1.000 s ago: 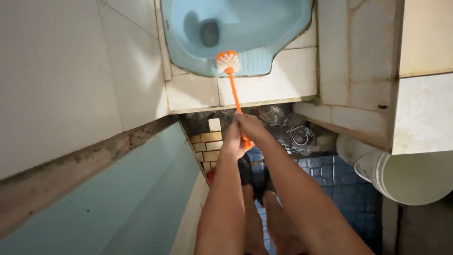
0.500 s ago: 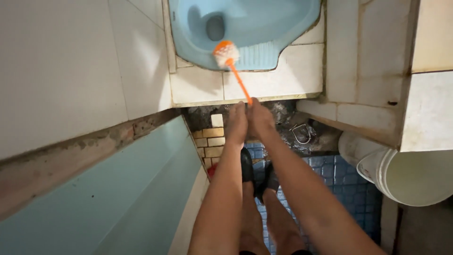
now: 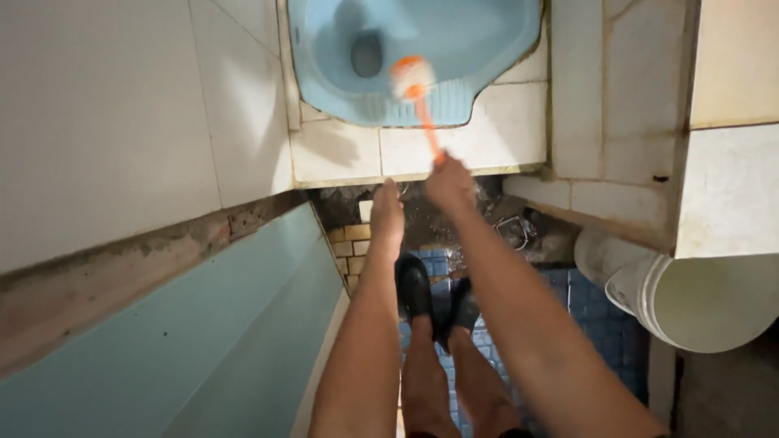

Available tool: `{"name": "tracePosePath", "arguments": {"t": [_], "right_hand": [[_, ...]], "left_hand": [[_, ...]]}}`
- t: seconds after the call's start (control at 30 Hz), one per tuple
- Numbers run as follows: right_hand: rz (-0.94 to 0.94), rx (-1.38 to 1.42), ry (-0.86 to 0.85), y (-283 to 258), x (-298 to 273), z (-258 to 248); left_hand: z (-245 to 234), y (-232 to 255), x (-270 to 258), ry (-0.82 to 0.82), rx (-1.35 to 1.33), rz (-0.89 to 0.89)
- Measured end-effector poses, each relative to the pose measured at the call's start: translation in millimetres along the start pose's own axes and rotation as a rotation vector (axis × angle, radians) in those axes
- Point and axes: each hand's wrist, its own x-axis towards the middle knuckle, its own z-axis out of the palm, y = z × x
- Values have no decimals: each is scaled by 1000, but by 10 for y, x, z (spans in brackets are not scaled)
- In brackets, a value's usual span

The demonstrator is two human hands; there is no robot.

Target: The person scrubs a light blue squat toilet and the surrounding tiled floor using an orange toilet brush. They move around the fixture to clean different sides and the adjacent floor area.

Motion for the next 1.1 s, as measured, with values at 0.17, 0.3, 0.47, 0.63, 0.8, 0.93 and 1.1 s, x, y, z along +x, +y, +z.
{"name": "tracePosePath", "arguments": {"t": [0.17, 0.3, 0.47, 0.63, 0.8, 0.93, 1.1], "right_hand": [[105, -2, 11, -305, -308, -137], [49, 454, -84, -645, -638, -354], [225, 497, 155, -435, -593, -196], [391, 593, 30, -590, -727, 12], [514, 427, 102, 80, -382, 709], [484, 599, 219, -191, -768, -24], [234, 483, -32, -429, -924, -137]], "left_hand": [[-36, 285, -147, 84, 161, 97], [63, 416, -252, 39, 61, 71], [-58, 244, -81, 57, 87, 152], [-10, 397, -357, 89, 208, 149], [-102, -8, -69, 99, 191, 201], [-62, 70, -181, 126, 242, 221], [50, 133, -245, 92, 253, 129]]}}
